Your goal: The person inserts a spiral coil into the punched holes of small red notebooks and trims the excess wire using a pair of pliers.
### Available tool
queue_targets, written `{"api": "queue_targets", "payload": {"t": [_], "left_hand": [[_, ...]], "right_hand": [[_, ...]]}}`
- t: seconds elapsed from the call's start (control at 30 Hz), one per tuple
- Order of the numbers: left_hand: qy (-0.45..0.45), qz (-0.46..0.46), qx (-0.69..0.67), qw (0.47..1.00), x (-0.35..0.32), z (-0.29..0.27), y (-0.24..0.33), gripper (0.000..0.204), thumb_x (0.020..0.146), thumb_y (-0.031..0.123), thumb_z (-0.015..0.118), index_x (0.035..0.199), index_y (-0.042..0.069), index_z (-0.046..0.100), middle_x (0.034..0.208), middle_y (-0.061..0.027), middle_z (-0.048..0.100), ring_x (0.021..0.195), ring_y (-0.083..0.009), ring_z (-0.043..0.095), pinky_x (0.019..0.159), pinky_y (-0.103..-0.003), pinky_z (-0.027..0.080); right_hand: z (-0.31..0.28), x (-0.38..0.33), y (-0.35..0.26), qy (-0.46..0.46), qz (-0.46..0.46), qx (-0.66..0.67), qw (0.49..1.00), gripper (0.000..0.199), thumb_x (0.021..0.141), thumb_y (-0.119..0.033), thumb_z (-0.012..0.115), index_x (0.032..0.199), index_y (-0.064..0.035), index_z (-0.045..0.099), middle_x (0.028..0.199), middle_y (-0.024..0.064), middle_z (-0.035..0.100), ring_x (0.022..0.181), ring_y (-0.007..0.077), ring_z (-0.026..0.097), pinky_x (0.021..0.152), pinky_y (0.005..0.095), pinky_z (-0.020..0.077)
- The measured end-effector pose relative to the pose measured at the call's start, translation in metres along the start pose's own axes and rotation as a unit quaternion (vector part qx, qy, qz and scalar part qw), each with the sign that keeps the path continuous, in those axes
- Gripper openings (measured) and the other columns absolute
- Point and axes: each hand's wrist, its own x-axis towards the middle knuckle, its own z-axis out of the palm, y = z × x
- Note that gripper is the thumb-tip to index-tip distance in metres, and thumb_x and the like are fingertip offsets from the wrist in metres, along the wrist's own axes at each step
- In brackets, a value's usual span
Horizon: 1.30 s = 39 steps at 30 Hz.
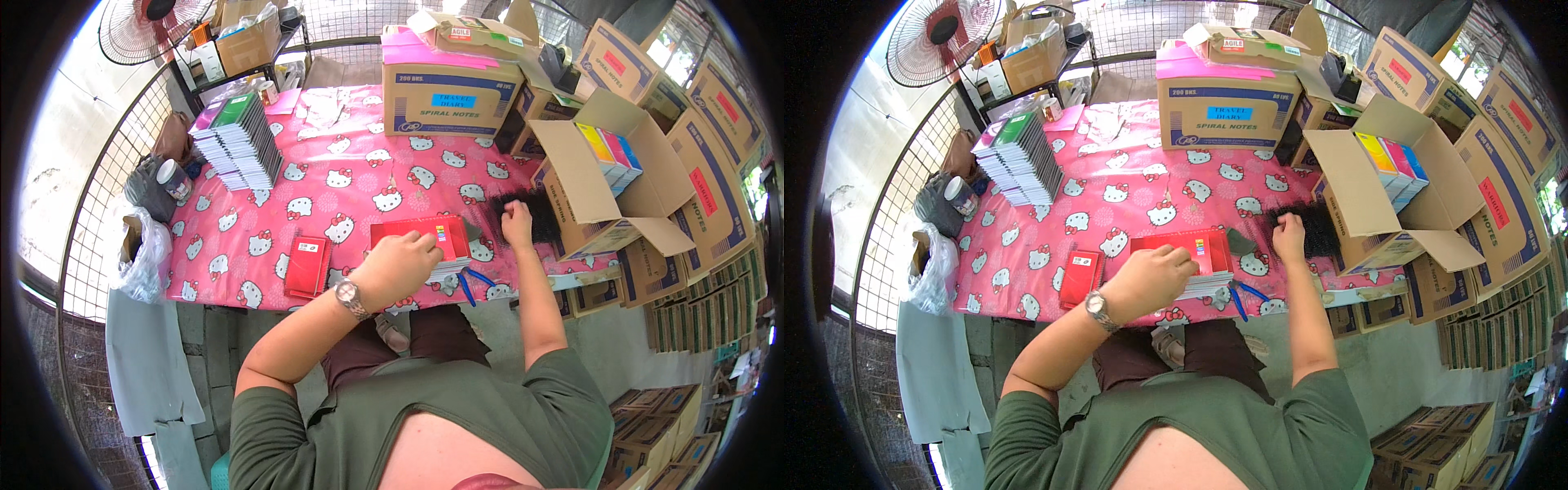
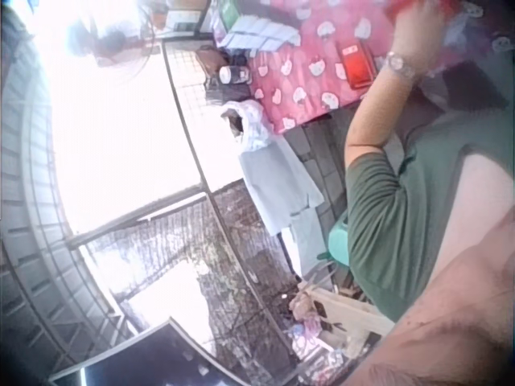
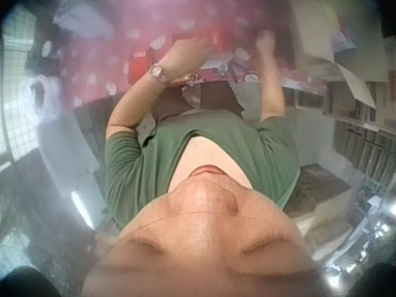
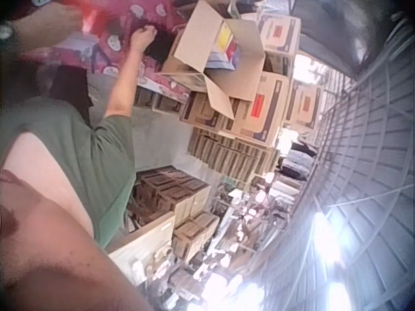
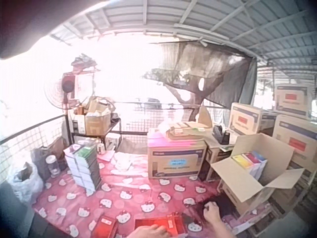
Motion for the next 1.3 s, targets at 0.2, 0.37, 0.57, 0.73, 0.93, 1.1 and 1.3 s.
{"api": "queue_targets", "payload": {"t": [0.2, 0.37, 0.57, 0.73, 0.93, 1.1, 1.3], "left_hand": [[0.112, -0.091, -0.012, 0.989, 0.023, -0.018, -0.025, 0.015, 0.091, 0.015, 0.057, 0.103, 0.006, 0.060, 0.093, -0.0104, 0.064, 0.097, -0.0287, 0.063, 0.089, -0.044, 0.046], [0.162, -0.093, -0.022, 0.982, 0.031, -0.012, -0.017, 0.016, 0.092, 0.020, 0.059, 0.101, 0.007, 0.059, 0.091, -0.0094, 0.064, 0.091, -0.0276, 0.061, 0.087, -0.043, 0.043], [0.178, -0.090, -0.027, 0.980, 0.029, -0.008, -0.018, 0.016, 0.094, 0.021, 0.059, 0.102, 0.007, 0.059, 0.089, -0.0079, 0.064, 0.092, -0.0267, 0.061, 0.088, -0.043, 0.042], [0.183, -0.088, -0.026, 0.979, 0.029, -0.006, -0.020, 0.015, 0.095, 0.021, 0.058, 0.102, 0.007, 0.058, 0.089, -0.0081, 0.064, 0.092, -0.0272, 0.061, 0.089, -0.043, 0.042], [0.171, -0.085, -0.034, 0.981, 0.029, -0.008, -0.019, 0.014, 0.095, 0.020, 0.058, 0.102, 0.008, 0.058, 0.089, -0.0090, 0.064, 0.092, -0.0279, 0.061, 0.090, -0.043, 0.042], [0.175, -0.082, -0.034, 0.981, 0.029, -0.008, -0.016, 0.019, 0.094, 0.019, 0.059, 0.110, 0.008, 0.059, 0.096, -0.0088, 0.066, 0.094, -0.0277, 0.063, 0.093, -0.045, 0.042], [0.150, -0.077, 0.002, 0.986, 0.031, -0.010, -0.010, 0.026, 0.091, 0.018, 0.061, 0.116, 0.009, 0.057, 0.105, -0.0067, 0.066, 0.096, -0.0261, 0.063, 0.098, -0.048, 0.041]], "right_hand": [[-0.095, -0.003, -0.169, -0.087, -0.135, 0.298, 0.941, 0.032, 0.088, -0.008, 0.066, 0.119, -0.0081, 0.069, 0.100, 0.0099, 0.068, 0.088, 0.0259, 0.063, 0.083, 0.0359, 0.0482], [-0.116, -0.013, -0.203, -0.079, -0.213, 0.272, 0.935, 0.024, 0.084, -0.011, 0.073, 0.108, -0.0102, 0.074, 0.092, 0.0060, 0.067, 0.090, 0.0220, 0.062, 0.082, 0.0344, 0.0476], [-0.118, -0.019, -0.206, -0.041, -0.204, 0.242, 0.948, 0.023, 0.083, -0.006, 0.073, 0.105, -0.0111, 0.074, 0.098, 0.0056, 0.064, 0.093, 0.0229, 0.062, 0.079, 0.0343, 0.0487], [-0.123, -0.024, -0.201, -0.113, -0.181, 0.308, 0.927, 0.024, 0.084, -0.002, 0.071, 0.107, -0.0096, 0.073, 0.098, 0.0050, 0.061, 0.094, 0.0194, 0.060, 0.081, 0.0310, 0.0488], [-0.116, -0.024, -0.195, -0.223, -0.106, 0.401, 0.882, 0.025, 0.088, -0.001, 0.067, 0.113, -0.0053, 0.069, 0.097, 0.0025, 0.060, 0.088, 0.0097, 0.057, 0.078, 0.0268, 0.0479], [-0.132, -0.019, -0.198, -0.341, 0.016, 0.418, 0.842, 0.023, 0.096, -0.004, 0.060, 0.119, -0.0045, 0.065, 0.092, 0.0037, 0.063, 0.079, 0.0098, 0.056, 0.074, 0.0260, 0.0486], [-0.151, -0.024, -0.229, -0.234, -0.120, 0.285, 0.922, 0.025, 0.102, -0.012, 0.055, 0.125, -0.0054, 0.061, 0.088, 0.0051, 0.063, 0.070, 0.0088, 0.055, 0.061, 0.0234, 0.0457]]}}
